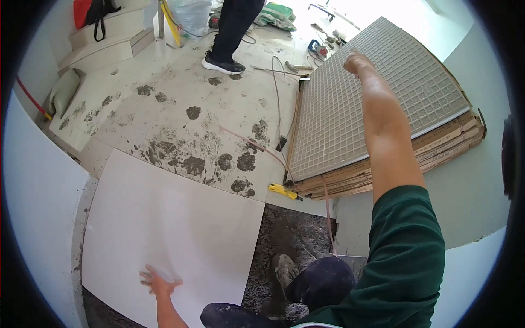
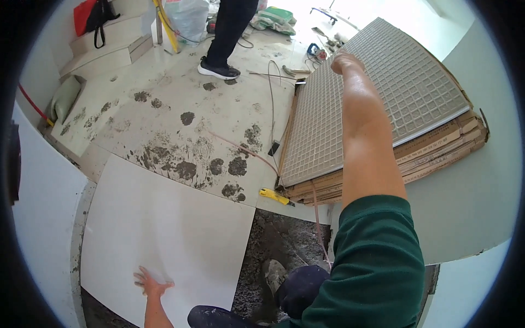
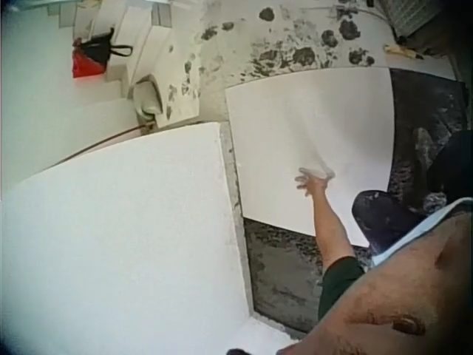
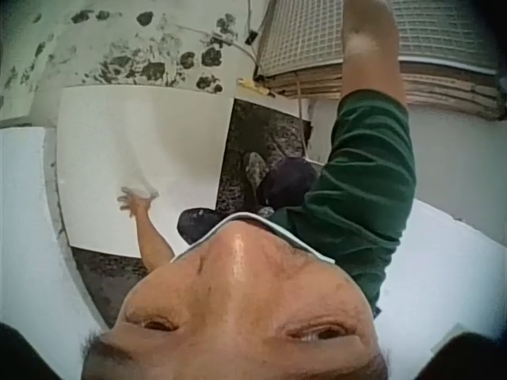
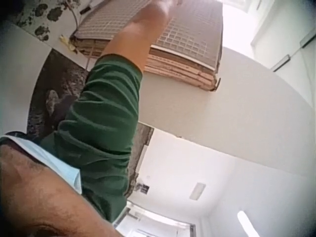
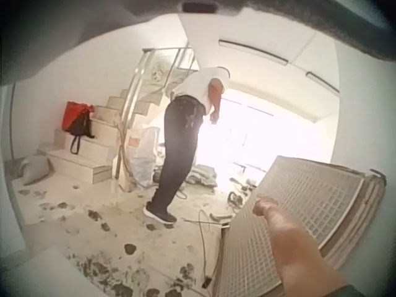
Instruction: Placing a large floor tile onto a prepared mortar bed and tapping it into place with a rubber mallet to ensure it is level.
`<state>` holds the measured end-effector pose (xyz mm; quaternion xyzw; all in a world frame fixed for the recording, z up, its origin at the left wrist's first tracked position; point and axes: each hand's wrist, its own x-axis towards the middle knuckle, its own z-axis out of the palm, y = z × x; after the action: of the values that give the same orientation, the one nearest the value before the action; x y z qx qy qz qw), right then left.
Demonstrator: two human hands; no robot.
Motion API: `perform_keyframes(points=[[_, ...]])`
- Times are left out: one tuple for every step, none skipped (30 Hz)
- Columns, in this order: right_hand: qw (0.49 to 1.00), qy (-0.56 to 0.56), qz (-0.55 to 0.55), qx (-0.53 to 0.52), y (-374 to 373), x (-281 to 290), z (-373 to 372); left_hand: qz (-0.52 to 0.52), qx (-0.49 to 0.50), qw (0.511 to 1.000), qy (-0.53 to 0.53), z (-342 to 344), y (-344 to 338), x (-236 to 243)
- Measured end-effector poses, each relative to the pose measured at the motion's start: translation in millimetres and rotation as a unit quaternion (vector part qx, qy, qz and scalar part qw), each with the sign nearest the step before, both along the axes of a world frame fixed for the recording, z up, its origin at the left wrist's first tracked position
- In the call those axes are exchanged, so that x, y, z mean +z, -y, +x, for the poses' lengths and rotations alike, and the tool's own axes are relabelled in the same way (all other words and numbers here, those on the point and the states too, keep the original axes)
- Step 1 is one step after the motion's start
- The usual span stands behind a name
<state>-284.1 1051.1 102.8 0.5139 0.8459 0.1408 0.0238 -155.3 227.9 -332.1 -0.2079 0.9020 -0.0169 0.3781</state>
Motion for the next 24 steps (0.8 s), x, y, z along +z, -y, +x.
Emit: perform_keyframes(points=[[1.000,0.000,-0.001,0.000,6,2,-1,-0.001,0.000,1.000,0.000,-1,2,-1],[1.000,-0.015,-0.018,-0.013,7,6,1,0.007,-0.002,1.000,-0.001,-1,0,-3],[0.999,-0.029,-0.035,-0.025,8,8,3,0.014,-0.004,1.000,-0.002,-1,-2,-4],[0.999,-0.029,-0.035,-0.026,4,8,4,0.015,-0.005,1.000,-0.002,-1,-3,-5],[1.000,-0.009,-0.008,0.000,-1,9,6,0.016,-0.006,1.000,-0.001,-3,-5,-5],[0.999,0.011,0.019,0.026,-7,9,9,0.018,-0.006,1.000,0.000,-4,-7,-6],[0.999,0.010,0.019,0.024,-12,11,11,0.018,-0.008,1.000,-0.001,-4,-7,-8],[0.999,0.024,0.005,0.035,-14,13,11,0.023,-0.003,1.000,-0.004,-2,-7,-9],[0.998,0.038,-0.009,0.046,-15,14,11,0.027,0.001,1.000,-0.008,-2,-6,-9],[0.998,0.037,-0.009,0.046,-14,11,11,0.027,0.001,1.000,-0.008,-2,-5,-10],[0.999,0.016,0.007,0.039,-14,5,12,0.025,0.003,1.000,-0.002,-3,-5,-8],[0.999,-0.006,0.024,0.032,-16,3,12,0.023,0.005,1.000,0.004,-5,-6,-7],[0.999,-0.007,0.026,0.032,-18,6,13,0.025,0.004,1.000,0.004,-5,-8,-7],[0.999,-0.002,0.013,0.031,-14,7,12,0.020,0.002,1.000,0.007,-4,-7,-5],[1.000,0.003,0.000,0.030,-10,6,12,0.014,-0.001,1.000,0.011,-4,-6,-4],[1.000,0.002,-0.001,0.031,-6,5,12,0.013,0.001,1.000,0.010,-4,-4,-5],[0.999,0.007,0.006,0.031,-6,4,14,0.014,-0.003,1.000,0.008,-4,-4,-5],[0.999,0.011,0.013,0.032,-6,5,14,0.015,-0.007,1.000,0.006,-4,-3,-5],[0.999,0.010,0.013,0.033,-6,3,14,0.015,-0.006,1.000,0.005,-3,-3,-5],[0.999,0.012,0.016,0.034,-6,1,14,0.011,-0.011,1.000,0.005,-3,-4,-5],[0.999,0.014,0.019,0.035,-8,0,14,0.007,-0.016,1.000,0.005,-3,-5,-4],[0.999,0.013,0.020,0.035,-9,1,14,0.007,-0.016,1.000,0.004,-4,-6,-4],[0.999,0.019,0.011,0.033,-10,1,14,0.007,-0.013,1.000,0.009,-5,-7,-3],[0.999,0.024,0.002,0.031,-12,2,14,0.007,-0.009,1.000,0.013,-5,-8,-2]])
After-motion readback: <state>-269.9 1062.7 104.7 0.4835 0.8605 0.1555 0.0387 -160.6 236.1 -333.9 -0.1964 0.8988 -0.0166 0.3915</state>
